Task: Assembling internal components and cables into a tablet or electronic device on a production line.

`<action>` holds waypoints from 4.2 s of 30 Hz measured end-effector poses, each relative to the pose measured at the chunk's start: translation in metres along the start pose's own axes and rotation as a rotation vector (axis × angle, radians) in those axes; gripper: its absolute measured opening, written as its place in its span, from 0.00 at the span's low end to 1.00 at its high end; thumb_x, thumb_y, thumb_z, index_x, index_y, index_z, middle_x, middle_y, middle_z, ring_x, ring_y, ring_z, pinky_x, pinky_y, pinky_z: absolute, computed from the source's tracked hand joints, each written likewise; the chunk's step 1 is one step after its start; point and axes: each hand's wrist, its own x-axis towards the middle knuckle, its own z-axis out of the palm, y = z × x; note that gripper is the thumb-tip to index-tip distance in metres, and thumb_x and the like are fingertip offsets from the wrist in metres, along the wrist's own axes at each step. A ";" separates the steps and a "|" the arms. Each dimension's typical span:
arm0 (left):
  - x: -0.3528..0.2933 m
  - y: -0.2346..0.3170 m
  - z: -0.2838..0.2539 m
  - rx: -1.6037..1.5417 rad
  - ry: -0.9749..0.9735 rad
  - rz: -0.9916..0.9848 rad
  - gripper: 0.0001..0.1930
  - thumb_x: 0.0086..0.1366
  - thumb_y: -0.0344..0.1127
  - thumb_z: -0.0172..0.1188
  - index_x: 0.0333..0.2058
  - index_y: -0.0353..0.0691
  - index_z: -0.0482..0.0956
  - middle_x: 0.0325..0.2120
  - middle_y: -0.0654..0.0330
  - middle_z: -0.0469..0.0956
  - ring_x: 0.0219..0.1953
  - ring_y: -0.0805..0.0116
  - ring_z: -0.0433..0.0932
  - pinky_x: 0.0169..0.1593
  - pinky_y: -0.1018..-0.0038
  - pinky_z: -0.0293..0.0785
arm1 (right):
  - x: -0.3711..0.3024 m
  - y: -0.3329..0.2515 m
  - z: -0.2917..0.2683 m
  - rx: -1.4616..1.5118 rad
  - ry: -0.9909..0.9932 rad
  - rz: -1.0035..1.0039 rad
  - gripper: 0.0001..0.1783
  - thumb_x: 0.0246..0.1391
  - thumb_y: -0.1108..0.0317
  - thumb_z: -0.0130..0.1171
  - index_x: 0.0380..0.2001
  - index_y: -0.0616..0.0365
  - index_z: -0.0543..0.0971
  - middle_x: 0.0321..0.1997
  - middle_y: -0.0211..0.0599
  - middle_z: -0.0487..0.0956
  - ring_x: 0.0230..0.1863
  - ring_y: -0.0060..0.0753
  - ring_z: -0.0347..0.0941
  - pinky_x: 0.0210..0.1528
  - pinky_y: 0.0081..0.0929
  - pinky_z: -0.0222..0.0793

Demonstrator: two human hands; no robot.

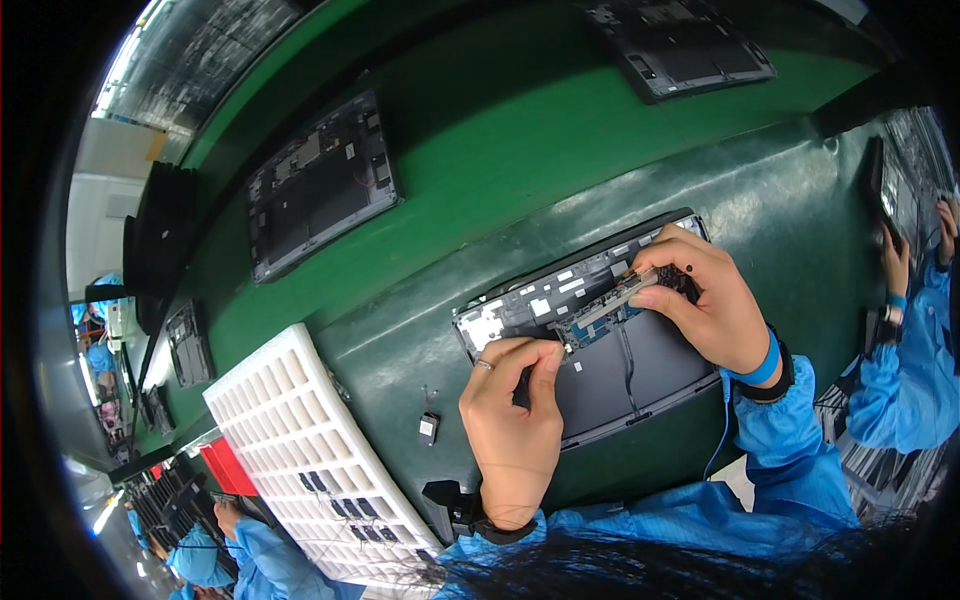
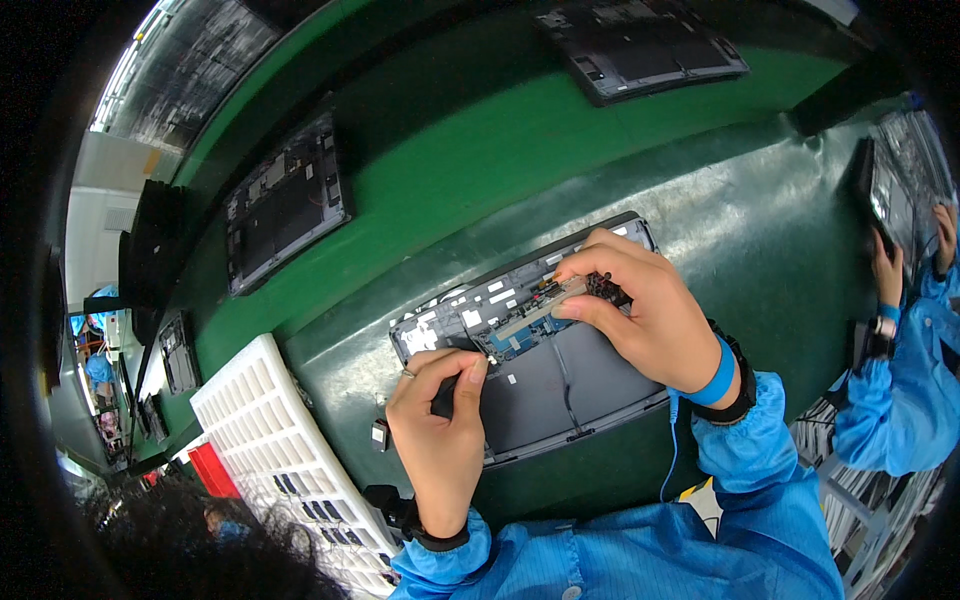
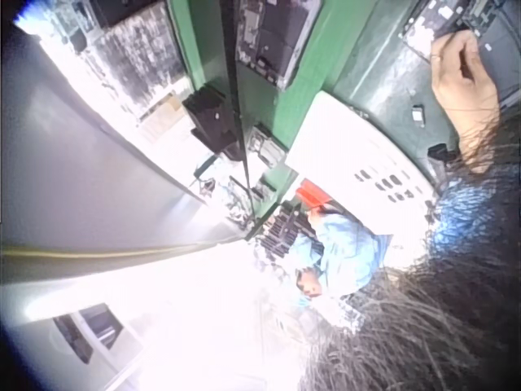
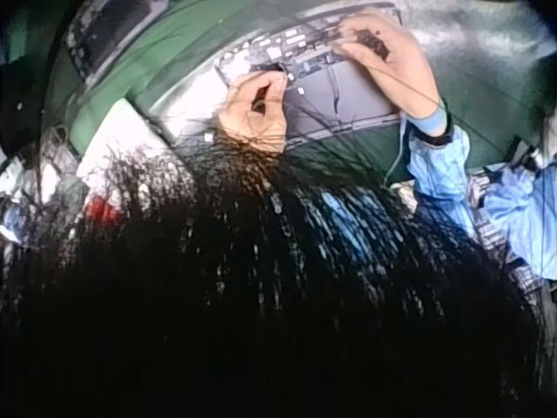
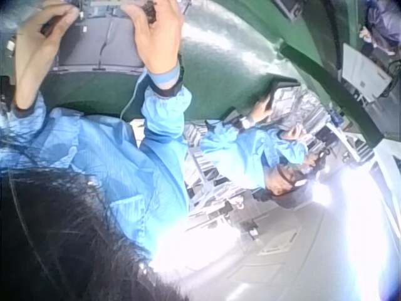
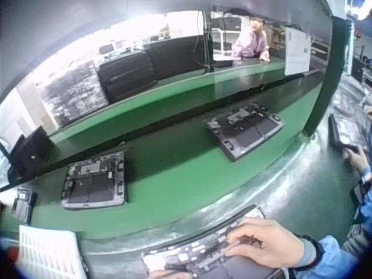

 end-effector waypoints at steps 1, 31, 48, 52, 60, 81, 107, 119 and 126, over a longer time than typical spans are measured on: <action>0.000 -0.003 0.003 0.030 0.012 0.009 0.04 0.67 0.25 0.69 0.38 0.31 0.86 0.34 0.55 0.85 0.35 0.64 0.82 0.44 0.72 0.75 | 0.001 0.000 0.000 0.001 -0.001 0.003 0.14 0.57 0.74 0.71 0.45 0.63 0.82 0.38 0.40 0.79 0.39 0.38 0.77 0.44 0.30 0.71; 0.015 0.005 0.013 0.010 -0.055 -0.040 0.05 0.68 0.26 0.68 0.39 0.30 0.85 0.36 0.54 0.86 0.36 0.66 0.83 0.44 0.74 0.77 | 0.009 0.013 -0.015 0.011 -0.009 0.055 0.12 0.57 0.74 0.71 0.43 0.64 0.82 0.38 0.40 0.79 0.39 0.39 0.76 0.44 0.31 0.70; 0.013 0.004 0.041 0.138 0.102 0.037 0.04 0.67 0.24 0.68 0.39 0.31 0.85 0.35 0.53 0.86 0.36 0.62 0.84 0.42 0.71 0.79 | 0.014 0.015 -0.025 -0.029 -0.009 0.113 0.12 0.55 0.74 0.72 0.42 0.62 0.82 0.39 0.40 0.81 0.39 0.42 0.77 0.43 0.33 0.72; 0.015 0.031 0.035 -0.141 0.048 -0.127 0.06 0.67 0.25 0.68 0.42 0.33 0.88 0.38 0.54 0.87 0.41 0.62 0.82 0.49 0.71 0.76 | 0.003 0.020 -0.030 -0.021 -0.027 0.058 0.14 0.53 0.74 0.73 0.43 0.60 0.83 0.40 0.36 0.82 0.45 0.42 0.77 0.46 0.33 0.72; 0.008 0.017 0.048 0.130 0.006 0.242 0.10 0.65 0.29 0.71 0.44 0.40 0.91 0.41 0.57 0.88 0.46 0.58 0.84 0.58 0.64 0.71 | -0.027 0.000 -0.030 -0.328 0.160 0.166 0.41 0.53 0.73 0.75 0.70 0.53 0.73 0.39 0.33 0.83 0.45 0.37 0.76 0.60 0.33 0.63; 0.038 -0.013 0.046 0.197 0.019 0.263 0.15 0.63 0.27 0.73 0.49 0.37 0.88 0.28 0.56 0.81 0.28 0.64 0.78 0.35 0.68 0.75 | 0.009 0.018 -0.044 -0.401 -0.004 -0.064 0.17 0.55 0.68 0.73 0.48 0.58 0.88 0.41 0.38 0.83 0.42 0.46 0.77 0.46 0.37 0.76; -0.002 0.006 0.075 0.557 -0.145 0.452 0.25 0.62 0.19 0.58 0.59 0.32 0.81 0.65 0.50 0.72 0.60 0.49 0.76 0.57 0.59 0.76 | 0.024 0.007 -0.052 -0.485 -0.138 0.007 0.21 0.46 0.71 0.78 0.46 0.54 0.86 0.46 0.40 0.76 0.48 0.50 0.74 0.49 0.39 0.74; -0.009 0.013 0.088 0.605 -0.202 0.413 0.30 0.60 0.18 0.57 0.63 0.20 0.72 0.69 0.41 0.66 0.64 0.40 0.73 0.60 0.59 0.81 | 0.036 0.039 -0.063 -0.434 -0.212 0.055 0.26 0.48 0.60 0.80 0.51 0.44 0.84 0.50 0.32 0.77 0.51 0.42 0.70 0.61 0.41 0.61; -0.006 0.015 0.103 0.556 -0.178 0.365 0.26 0.63 0.17 0.54 0.60 0.17 0.73 0.67 0.39 0.69 0.64 0.35 0.73 0.64 0.48 0.76 | 0.053 0.024 -0.061 -0.532 -0.336 0.217 0.21 0.47 0.64 0.80 0.46 0.48 0.87 0.48 0.33 0.79 0.53 0.43 0.73 0.60 0.38 0.66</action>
